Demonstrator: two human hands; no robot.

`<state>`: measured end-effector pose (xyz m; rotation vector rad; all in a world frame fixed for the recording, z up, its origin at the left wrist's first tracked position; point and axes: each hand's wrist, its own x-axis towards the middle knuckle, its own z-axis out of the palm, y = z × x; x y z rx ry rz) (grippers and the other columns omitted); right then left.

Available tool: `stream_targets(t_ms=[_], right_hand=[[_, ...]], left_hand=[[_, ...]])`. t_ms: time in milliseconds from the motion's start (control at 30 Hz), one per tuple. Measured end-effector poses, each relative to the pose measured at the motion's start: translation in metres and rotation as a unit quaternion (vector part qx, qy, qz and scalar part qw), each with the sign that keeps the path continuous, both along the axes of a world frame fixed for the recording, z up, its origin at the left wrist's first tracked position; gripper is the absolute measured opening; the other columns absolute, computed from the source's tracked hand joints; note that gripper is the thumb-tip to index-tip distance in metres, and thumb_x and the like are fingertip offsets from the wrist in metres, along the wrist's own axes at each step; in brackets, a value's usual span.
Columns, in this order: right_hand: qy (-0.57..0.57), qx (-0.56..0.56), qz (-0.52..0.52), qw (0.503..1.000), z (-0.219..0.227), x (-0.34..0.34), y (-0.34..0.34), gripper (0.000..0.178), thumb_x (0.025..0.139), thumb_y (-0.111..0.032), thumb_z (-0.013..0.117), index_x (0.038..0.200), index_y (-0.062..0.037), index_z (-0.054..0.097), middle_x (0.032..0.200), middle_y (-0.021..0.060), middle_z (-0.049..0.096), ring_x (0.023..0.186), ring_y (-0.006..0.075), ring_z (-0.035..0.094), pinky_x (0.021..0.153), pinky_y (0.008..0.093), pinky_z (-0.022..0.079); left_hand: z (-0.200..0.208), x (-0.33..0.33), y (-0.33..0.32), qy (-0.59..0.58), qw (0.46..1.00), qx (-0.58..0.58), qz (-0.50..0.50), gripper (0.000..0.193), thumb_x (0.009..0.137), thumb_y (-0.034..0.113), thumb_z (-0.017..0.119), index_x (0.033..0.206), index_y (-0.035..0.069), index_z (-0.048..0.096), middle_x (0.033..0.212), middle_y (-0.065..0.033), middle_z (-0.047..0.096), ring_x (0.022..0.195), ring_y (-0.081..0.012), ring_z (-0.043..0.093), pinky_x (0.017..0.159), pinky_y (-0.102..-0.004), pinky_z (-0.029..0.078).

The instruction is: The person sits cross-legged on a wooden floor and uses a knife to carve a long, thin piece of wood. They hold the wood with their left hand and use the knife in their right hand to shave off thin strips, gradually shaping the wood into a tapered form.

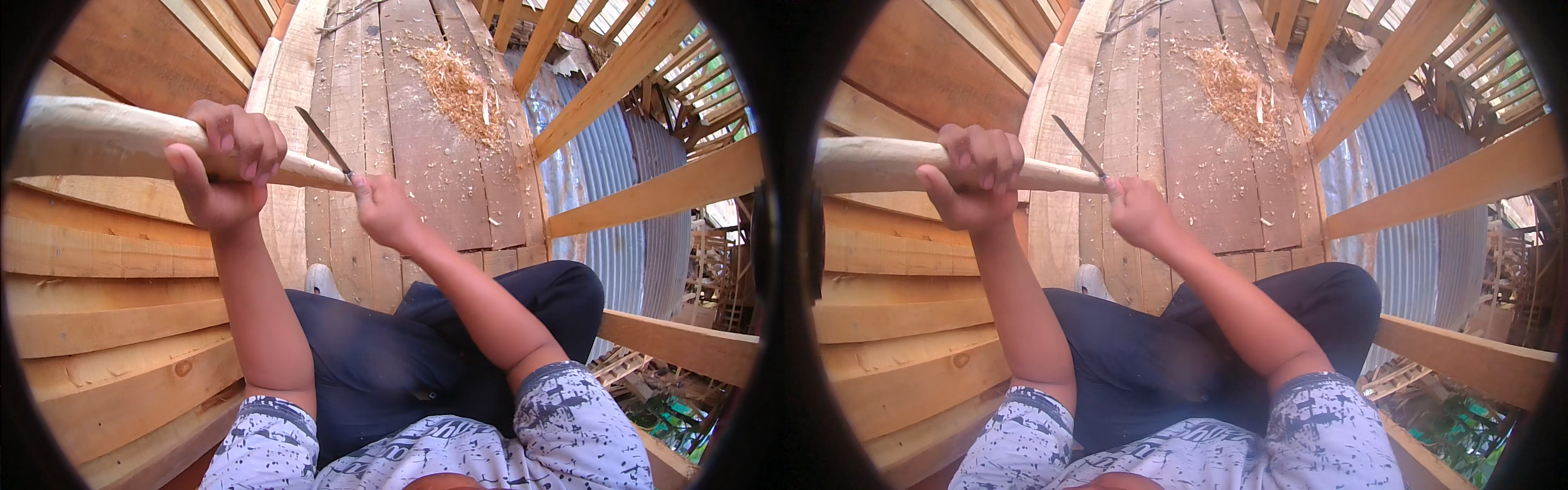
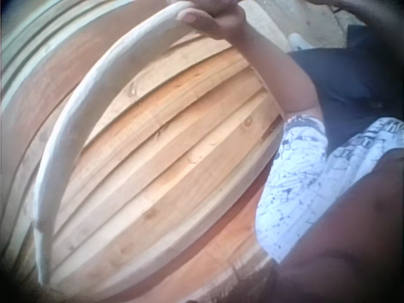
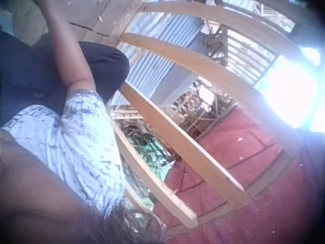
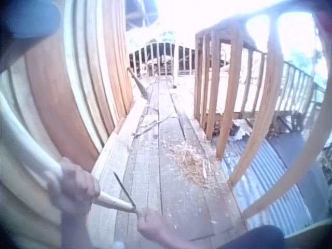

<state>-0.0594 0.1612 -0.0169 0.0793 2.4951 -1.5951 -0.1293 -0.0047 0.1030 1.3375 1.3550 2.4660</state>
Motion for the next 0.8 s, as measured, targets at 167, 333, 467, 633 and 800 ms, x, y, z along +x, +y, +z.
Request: stream_targets(t_ms=[167,333,467,633,800], right_hand=[[-0.039,0.143,-0.009,0.989,-0.011,0.003,-0.01,0.048,0.101,-0.031,0.04,0.092,0.0088,0.065,0.085,0.0292,0.066,0.084,0.045,0.065,0.078,0.0514,0.051],[-0.099,0.057,-0.047,0.992,-0.054,-0.003,0.007,0.047,0.101,-0.029,0.039,0.092,0.0088,0.066,0.086,0.0314,0.066,0.085,0.047,0.065,0.079,0.0531,0.05],[0.005,0.064,-0.024,0.998,0.031,0.005,-0.015,0.047,0.101,-0.029,0.04,0.089,0.0083,0.067,0.083,0.0328,0.065,0.082,0.0481,0.064,0.078,0.0539,0.05],[-0.076,0.065,-0.066,0.993,-0.047,-0.001,0.006,0.047,0.101,-0.029,0.04,0.087,0.0079,0.066,0.08,0.0321,0.064,0.079,0.0487,0.064,0.076,0.0536,0.05],[0.022,0.066,-0.031,0.997,0.049,0.009,-0.018,0.05,0.102,-0.031,0.04,0.085,0.0083,0.065,0.08,0.0333,0.063,0.078,0.0491,0.063,0.072,0.0522,0.049]], left_hand=[[-0.004,-0.002,-0.019,-0.004,1.0,0.005,-0.008,0.047,0.096,0.06,0.047,0.083,0.015,0.042,0.06,0.0024,0.038,0.047,-0.0113,0.039,0.05,-0.0261,0.032],[-0.003,-0.002,-0.01,-0.015,1.0,0.008,0.007,0.047,0.096,0.06,0.047,0.083,0.015,0.041,0.06,0.0017,0.038,0.048,-0.0114,0.039,0.051,-0.0261,0.032],[-0.005,0.003,-0.014,-0.011,1.0,0.006,0.011,0.047,0.097,0.059,0.046,0.083,0.014,0.042,0.06,0.0011,0.038,0.048,-0.0118,0.039,0.051,-0.0264,0.033],[-0.002,-0.002,-0.002,0.019,0.999,0.0,-0.038,0.046,0.098,0.058,0.045,0.085,0.014,0.043,0.062,0.001,0.039,0.049,-0.0119,0.04,0.052,-0.0264,0.034],[-0.004,0.005,-0.008,0.006,1.0,-0.011,-0.005,0.046,0.098,0.058,0.045,0.086,0.014,0.044,0.062,0.0009,0.04,0.05,-0.0117,0.041,0.053,-0.0268,0.034]])
